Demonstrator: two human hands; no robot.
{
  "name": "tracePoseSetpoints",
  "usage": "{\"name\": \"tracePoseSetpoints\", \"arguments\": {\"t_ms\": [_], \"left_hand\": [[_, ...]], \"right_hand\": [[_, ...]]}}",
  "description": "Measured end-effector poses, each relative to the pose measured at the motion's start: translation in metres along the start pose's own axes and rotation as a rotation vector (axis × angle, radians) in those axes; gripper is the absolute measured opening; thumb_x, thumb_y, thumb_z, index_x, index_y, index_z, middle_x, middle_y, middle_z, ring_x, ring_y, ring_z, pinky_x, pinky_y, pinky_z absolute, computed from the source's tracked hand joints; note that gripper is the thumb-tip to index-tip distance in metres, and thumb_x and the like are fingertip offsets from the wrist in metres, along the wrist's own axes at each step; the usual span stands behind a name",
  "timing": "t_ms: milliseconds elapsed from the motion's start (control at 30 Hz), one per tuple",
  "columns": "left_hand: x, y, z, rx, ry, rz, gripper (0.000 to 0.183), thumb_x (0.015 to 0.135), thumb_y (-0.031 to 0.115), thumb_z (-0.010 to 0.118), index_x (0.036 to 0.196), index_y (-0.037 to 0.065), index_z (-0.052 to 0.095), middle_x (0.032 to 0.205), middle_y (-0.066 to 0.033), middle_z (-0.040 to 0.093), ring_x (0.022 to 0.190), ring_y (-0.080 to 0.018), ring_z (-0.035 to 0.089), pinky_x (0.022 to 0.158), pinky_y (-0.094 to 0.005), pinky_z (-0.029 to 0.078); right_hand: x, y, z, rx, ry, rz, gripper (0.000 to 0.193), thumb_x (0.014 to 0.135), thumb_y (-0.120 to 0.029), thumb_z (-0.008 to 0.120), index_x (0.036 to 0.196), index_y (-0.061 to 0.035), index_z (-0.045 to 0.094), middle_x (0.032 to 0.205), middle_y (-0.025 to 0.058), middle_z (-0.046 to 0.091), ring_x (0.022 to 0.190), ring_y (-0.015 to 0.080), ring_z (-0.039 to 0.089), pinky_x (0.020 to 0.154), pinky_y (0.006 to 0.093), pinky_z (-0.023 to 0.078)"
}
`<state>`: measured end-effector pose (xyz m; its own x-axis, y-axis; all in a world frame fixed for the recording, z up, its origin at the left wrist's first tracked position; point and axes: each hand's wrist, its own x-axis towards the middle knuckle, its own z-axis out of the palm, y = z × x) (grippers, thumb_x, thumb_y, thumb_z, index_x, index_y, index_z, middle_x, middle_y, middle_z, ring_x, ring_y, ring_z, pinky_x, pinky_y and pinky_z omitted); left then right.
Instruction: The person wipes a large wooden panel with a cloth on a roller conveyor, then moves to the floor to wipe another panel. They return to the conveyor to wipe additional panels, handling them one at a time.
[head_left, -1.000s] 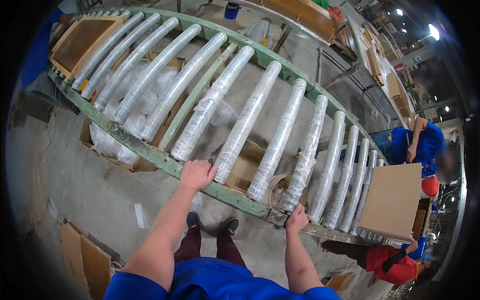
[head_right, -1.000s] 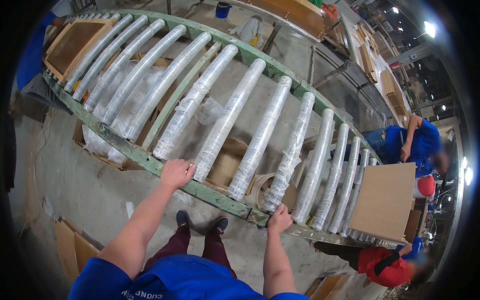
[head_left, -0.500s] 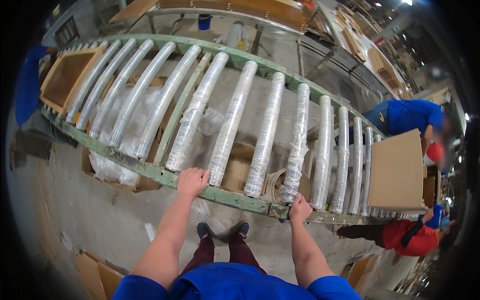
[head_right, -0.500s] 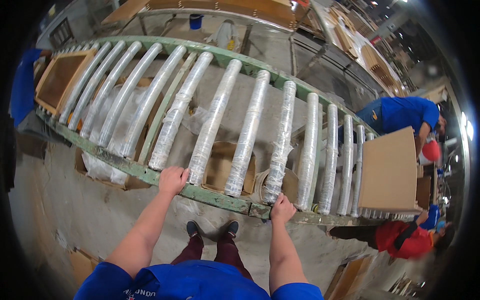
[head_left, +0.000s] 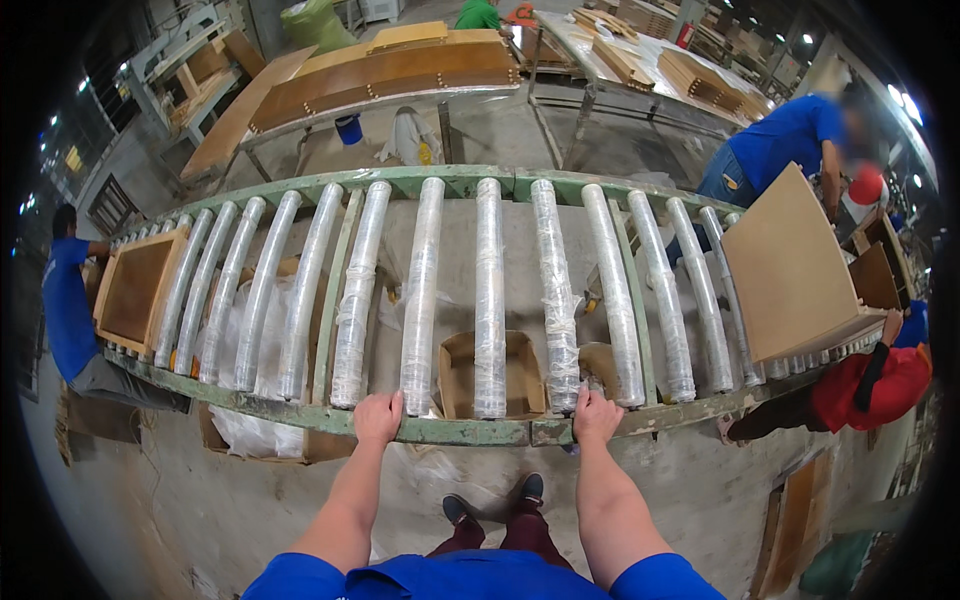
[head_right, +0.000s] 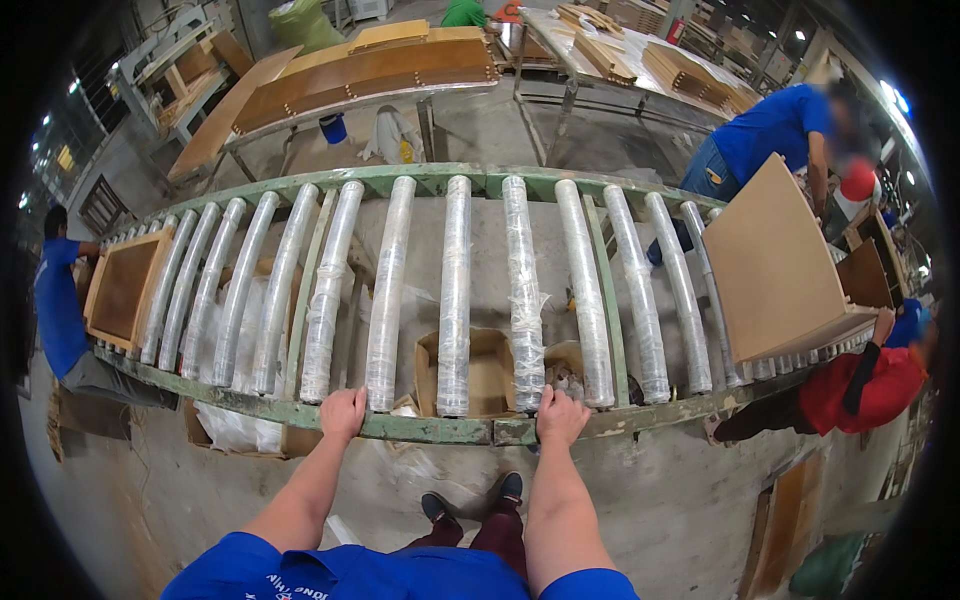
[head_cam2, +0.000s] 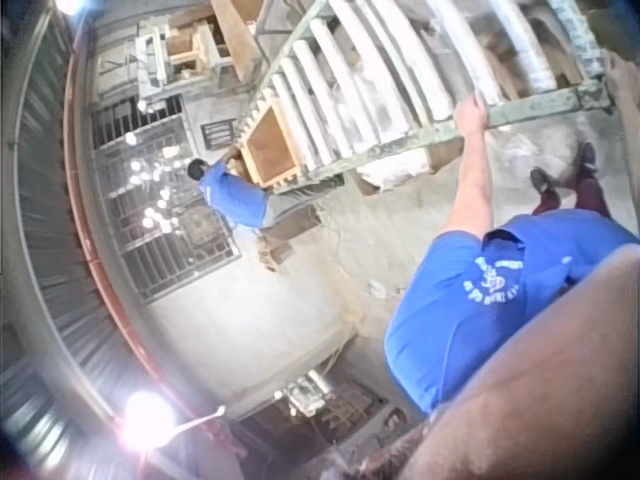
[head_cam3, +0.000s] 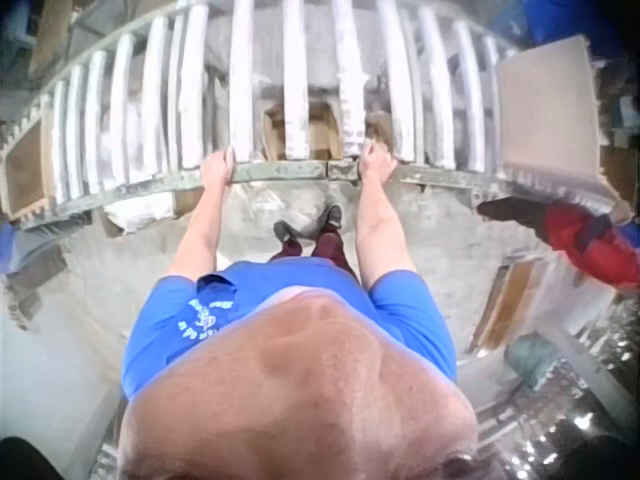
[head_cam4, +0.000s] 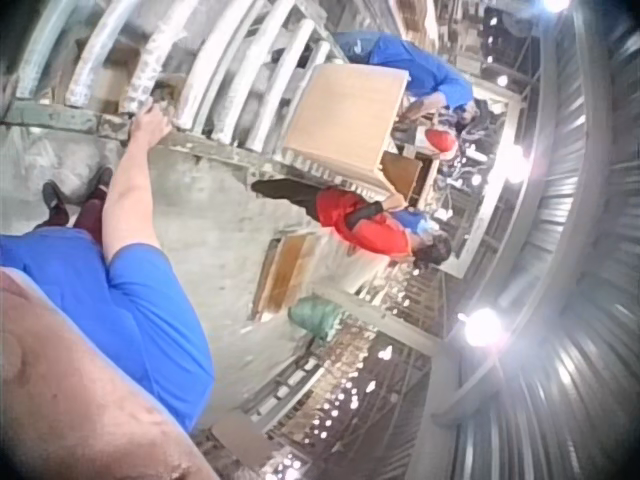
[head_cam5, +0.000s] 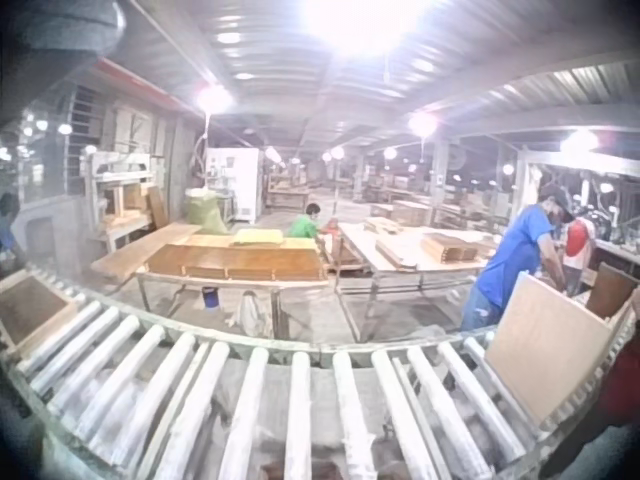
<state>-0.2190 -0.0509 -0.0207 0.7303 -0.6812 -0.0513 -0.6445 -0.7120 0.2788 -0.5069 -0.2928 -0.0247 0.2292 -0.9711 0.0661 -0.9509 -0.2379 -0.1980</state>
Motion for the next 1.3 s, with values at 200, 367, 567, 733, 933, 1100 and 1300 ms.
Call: {"name": "tracePoseSetpoints", "arguments": {"t_ms": [200, 367, 567, 733, 933, 1100, 1300], "left_hand": [[-0.0010, 0.0089, -0.0041, 0.003, -0.012, -0.011, 0.042, 0.090, 0.036, 0.041, 0.073, 0.005, 0.064, 0.076, -0.0153, 0.062, 0.075, -0.0338, 0.058, 0.070, -0.0459, 0.045], [-0.0009, 0.0070, -0.0018, -0.001, 0.001, -0.008, 0.042, 0.090, 0.035, 0.041, 0.072, 0.005, 0.064, 0.076, -0.0151, 0.062, 0.076, -0.0339, 0.058, 0.070, -0.0462, 0.045], [-0.0014, 0.0058, -0.0004, 0.018, -0.001, 0.002, 0.040, 0.089, 0.033, 0.041, 0.072, 0.005, 0.063, 0.077, -0.0151, 0.062, 0.076, -0.0338, 0.058, 0.071, -0.0461, 0.045], [-0.0012, 0.0060, -0.0004, 0.011, 0.021, 0.010, 0.037, 0.088, 0.030, 0.042, 0.071, 0.004, 0.062, 0.077, -0.0149, 0.062, 0.076, -0.0335, 0.058, 0.071, -0.0458, 0.045], [-0.0011, 0.0068, -0.0011, 0.001, 0.021, 0.013, 0.035, 0.087, 0.029, 0.043, 0.071, 0.005, 0.063, 0.077, -0.0148, 0.062, 0.076, -0.0330, 0.058, 0.071, -0.0456, 0.045], [-0.0012, 0.0054, -0.0006, 0.008, 0.033, 0.019, 0.035, 0.087, 0.028, 0.044, 0.070, 0.004, 0.063, 0.075, -0.0146, 0.062, 0.074, -0.0329, 0.059, 0.070, -0.0454, 0.046], [-0.0012, 0.0060, 0.0009, 0.000, 0.059, 0.018, 0.034, 0.086, 0.028, 0.045, 0.069, 0.005, 0.063, 0.074, -0.0146, 0.062, 0.073, -0.0330, 0.059, 0.069, -0.0455, 0.046]], "right_hand": [[-0.0002, 0.0030, -0.0027, 0.021, 0.031, -0.030, 0.042, 0.090, -0.040, 0.041, 0.075, -0.0102, 0.066, 0.076, 0.0126, 0.064, 0.076, 0.0296, 0.057, 0.081, 0.0399, 0.037], [0.0007, 0.0035, -0.0030, 0.020, 0.031, -0.032, 0.042, 0.090, -0.040, 0.041, 0.075, -0.0097, 0.066, 0.075, 0.0125, 0.064, 0.076, 0.0297, 0.057, 0.080, 0.0405, 0.037], [0.0014, 0.0017, -0.0048, 0.009, 0.005, -0.019, 0.042, 0.090, -0.040, 0.041, 0.075, -0.0097, 0.066, 0.076, 0.0123, 0.064, 0.077, 0.0295, 0.058, 0.080, 0.0405, 0.037], [0.0020, 0.0016, -0.0057, 0.009, -0.026, -0.010, 0.041, 0.090, -0.041, 0.041, 0.077, -0.0107, 0.066, 0.077, 0.0117, 0.065, 0.078, 0.0291, 0.058, 0.081, 0.0402, 0.037], [0.0019, 0.0018, -0.0037, 0.008, 0.001, -0.018, 0.044, 0.091, -0.041, 0.040, 0.071, -0.0089, 0.063, 0.076, 0.0119, 0.064, 0.077, 0.0292, 0.056, 0.081, 0.0400, 0.036], [0.0011, 0.0008, -0.0053, -0.001, -0.007, -0.018, 0.043, 0.090, -0.041, 0.040, 0.072, -0.0090, 0.063, 0.075, 0.0120, 0.064, 0.076, 0.0296, 0.056, 0.080, 0.0405, 0.036], [0.0001, 0.0012, -0.0061, 0.017, -0.022, -0.015, 0.043, 0.091, -0.041, 0.040, 0.073, -0.0091, 0.063, 0.077, 0.0120, 0.065, 0.078, 0.0294, 0.056, 0.082, 0.0405, 0.036]]}}
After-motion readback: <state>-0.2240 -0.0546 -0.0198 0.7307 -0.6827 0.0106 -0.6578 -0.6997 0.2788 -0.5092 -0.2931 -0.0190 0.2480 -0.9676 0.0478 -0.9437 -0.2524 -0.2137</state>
